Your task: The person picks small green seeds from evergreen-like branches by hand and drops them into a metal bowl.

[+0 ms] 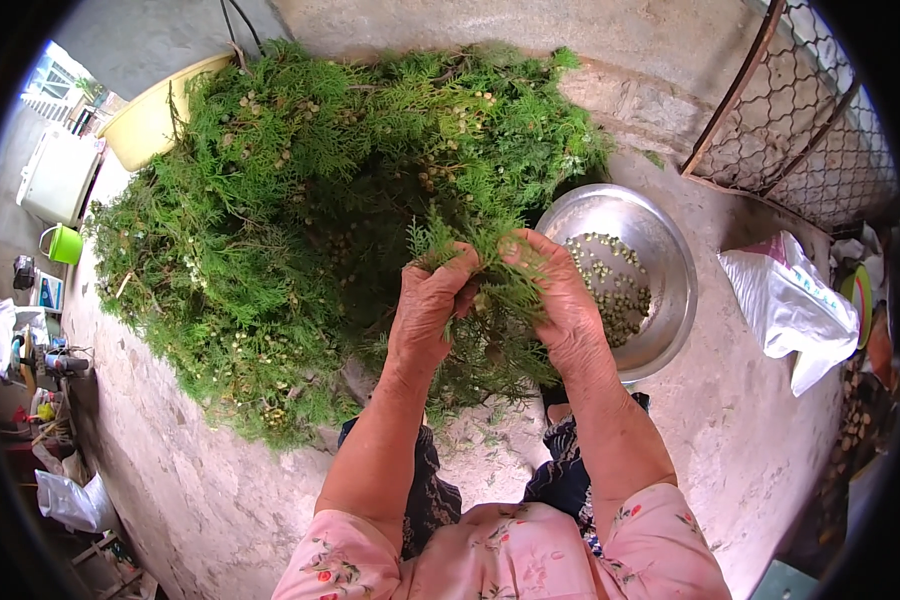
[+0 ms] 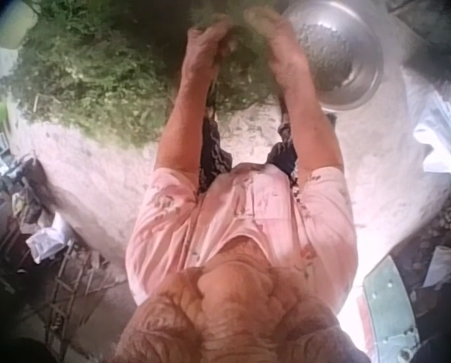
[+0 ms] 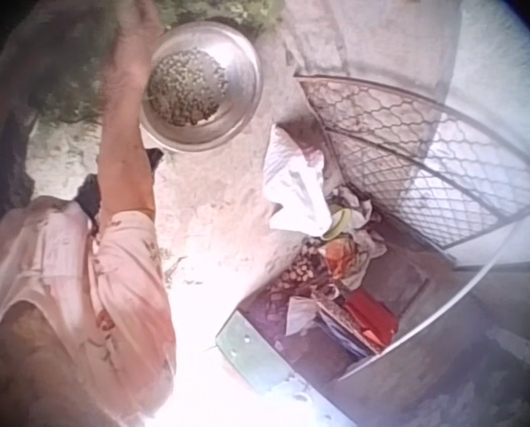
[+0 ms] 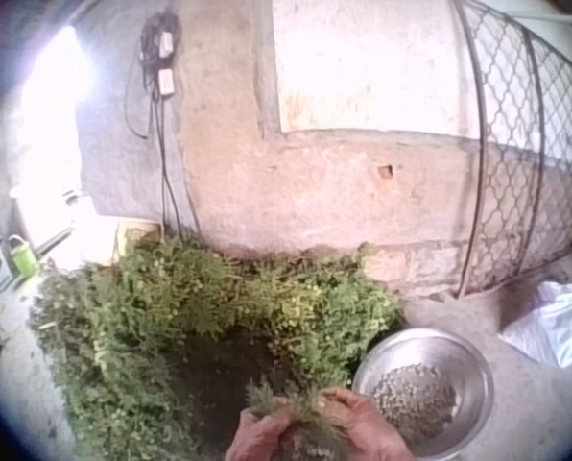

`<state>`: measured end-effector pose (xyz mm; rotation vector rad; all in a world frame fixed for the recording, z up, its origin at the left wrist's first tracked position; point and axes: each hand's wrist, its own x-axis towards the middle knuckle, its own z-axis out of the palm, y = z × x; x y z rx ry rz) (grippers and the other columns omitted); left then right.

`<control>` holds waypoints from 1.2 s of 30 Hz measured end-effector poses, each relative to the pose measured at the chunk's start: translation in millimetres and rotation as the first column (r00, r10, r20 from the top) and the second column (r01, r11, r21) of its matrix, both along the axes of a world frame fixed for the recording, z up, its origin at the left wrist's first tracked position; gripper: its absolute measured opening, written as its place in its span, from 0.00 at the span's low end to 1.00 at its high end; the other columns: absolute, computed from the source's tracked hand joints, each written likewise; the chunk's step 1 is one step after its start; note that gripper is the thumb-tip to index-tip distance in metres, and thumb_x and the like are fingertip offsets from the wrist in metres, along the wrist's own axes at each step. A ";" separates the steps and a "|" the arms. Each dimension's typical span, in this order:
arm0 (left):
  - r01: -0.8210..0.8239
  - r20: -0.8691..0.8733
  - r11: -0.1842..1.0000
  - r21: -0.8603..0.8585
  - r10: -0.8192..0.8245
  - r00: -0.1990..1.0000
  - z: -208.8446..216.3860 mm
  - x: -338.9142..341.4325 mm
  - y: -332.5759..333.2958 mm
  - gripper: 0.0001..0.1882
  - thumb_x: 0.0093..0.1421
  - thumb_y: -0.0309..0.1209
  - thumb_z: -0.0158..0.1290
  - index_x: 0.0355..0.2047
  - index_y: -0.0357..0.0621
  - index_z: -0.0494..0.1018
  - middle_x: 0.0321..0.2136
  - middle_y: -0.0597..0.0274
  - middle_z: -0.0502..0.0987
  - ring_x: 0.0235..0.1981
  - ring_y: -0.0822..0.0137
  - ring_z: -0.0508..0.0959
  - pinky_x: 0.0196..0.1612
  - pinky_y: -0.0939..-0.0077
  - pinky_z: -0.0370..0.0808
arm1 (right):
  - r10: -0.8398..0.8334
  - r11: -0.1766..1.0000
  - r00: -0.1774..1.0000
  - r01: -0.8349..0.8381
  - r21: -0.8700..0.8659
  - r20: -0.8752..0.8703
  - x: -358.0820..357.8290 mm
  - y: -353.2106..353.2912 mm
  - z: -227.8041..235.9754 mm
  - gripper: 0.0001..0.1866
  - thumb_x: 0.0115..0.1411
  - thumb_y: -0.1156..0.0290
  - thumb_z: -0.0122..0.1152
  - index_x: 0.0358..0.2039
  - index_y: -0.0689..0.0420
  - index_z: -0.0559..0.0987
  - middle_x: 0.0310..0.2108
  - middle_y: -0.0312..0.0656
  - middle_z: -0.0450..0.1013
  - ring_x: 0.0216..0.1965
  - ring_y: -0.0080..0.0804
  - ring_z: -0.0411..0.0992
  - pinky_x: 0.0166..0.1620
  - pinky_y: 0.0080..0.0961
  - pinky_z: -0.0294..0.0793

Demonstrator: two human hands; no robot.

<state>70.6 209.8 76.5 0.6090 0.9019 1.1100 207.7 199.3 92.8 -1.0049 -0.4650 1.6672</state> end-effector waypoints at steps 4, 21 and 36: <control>-0.100 0.023 0.992 -0.080 0.102 0.995 -4.3 3.6 -2.4 0.10 0.51 0.34 0.58 0.27 0.43 0.71 0.19 0.70 0.70 0.18 0.77 0.65 0.19 0.82 0.60 | -0.072 0.997 0.997 0.072 -0.034 0.005 6.5 4.4 -2.2 0.14 0.51 0.73 0.56 0.40 0.56 0.71 0.32 0.37 0.72 0.32 0.27 0.71 0.34 0.24 0.73; -0.124 -0.041 0.988 0.092 0.129 0.991 -6.7 1.7 6.0 0.05 0.49 0.26 0.58 0.23 0.41 0.72 0.15 0.70 0.69 0.14 0.77 0.64 0.16 0.81 0.59 | -0.377 0.920 0.874 0.314 0.236 0.307 5.2 4.5 -8.4 0.09 0.56 0.64 0.57 0.29 0.56 0.76 0.19 0.30 0.68 0.16 0.16 0.61 0.20 0.14 0.60; -0.164 -0.135 0.981 0.101 0.177 0.975 0.6 7.2 2.0 0.08 0.49 0.29 0.59 0.20 0.42 0.70 0.14 0.71 0.67 0.14 0.79 0.62 0.16 0.82 0.57 | -0.416 0.763 0.584 -0.194 0.617 0.697 -8.2 0.1 -17.8 0.10 0.51 0.68 0.60 0.28 0.62 0.75 0.24 0.41 0.71 0.20 0.30 0.67 0.25 0.22 0.66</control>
